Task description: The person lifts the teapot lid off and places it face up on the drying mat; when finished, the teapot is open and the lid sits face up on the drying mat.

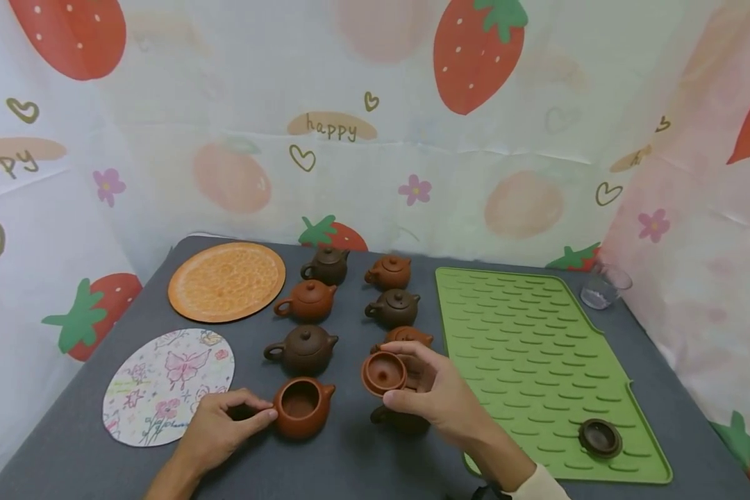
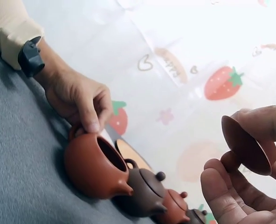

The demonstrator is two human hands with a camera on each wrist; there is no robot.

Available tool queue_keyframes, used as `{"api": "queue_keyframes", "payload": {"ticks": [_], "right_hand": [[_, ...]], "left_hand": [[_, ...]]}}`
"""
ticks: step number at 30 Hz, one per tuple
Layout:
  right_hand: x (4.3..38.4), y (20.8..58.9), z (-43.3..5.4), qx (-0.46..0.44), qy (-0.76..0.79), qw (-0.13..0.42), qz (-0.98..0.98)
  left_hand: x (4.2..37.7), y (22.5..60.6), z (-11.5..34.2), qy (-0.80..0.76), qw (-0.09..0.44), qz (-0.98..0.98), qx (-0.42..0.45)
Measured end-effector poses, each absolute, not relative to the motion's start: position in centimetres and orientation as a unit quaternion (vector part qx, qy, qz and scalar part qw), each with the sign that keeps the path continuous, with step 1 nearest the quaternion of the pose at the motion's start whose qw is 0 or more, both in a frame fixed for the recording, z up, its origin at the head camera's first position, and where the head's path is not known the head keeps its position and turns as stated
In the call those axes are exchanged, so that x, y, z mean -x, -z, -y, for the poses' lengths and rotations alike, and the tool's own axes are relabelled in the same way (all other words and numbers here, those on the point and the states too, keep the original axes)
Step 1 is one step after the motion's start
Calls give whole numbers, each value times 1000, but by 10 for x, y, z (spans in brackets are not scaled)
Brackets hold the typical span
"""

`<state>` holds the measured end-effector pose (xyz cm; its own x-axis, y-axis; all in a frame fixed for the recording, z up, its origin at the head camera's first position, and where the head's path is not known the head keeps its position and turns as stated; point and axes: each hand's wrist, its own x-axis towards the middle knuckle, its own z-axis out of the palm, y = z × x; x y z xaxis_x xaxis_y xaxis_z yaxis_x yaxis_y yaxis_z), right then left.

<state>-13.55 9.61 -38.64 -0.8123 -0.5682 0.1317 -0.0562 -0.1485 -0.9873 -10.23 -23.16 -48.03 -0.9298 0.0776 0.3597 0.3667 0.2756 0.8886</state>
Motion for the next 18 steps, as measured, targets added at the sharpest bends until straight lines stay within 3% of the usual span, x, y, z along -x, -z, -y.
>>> {"api": "queue_keyframes", "payload": {"ticks": [18], "right_hand": [[119,384,-147,240,675,99,-690]], "left_hand": [[102,480,233,583,114,793,134]]}}
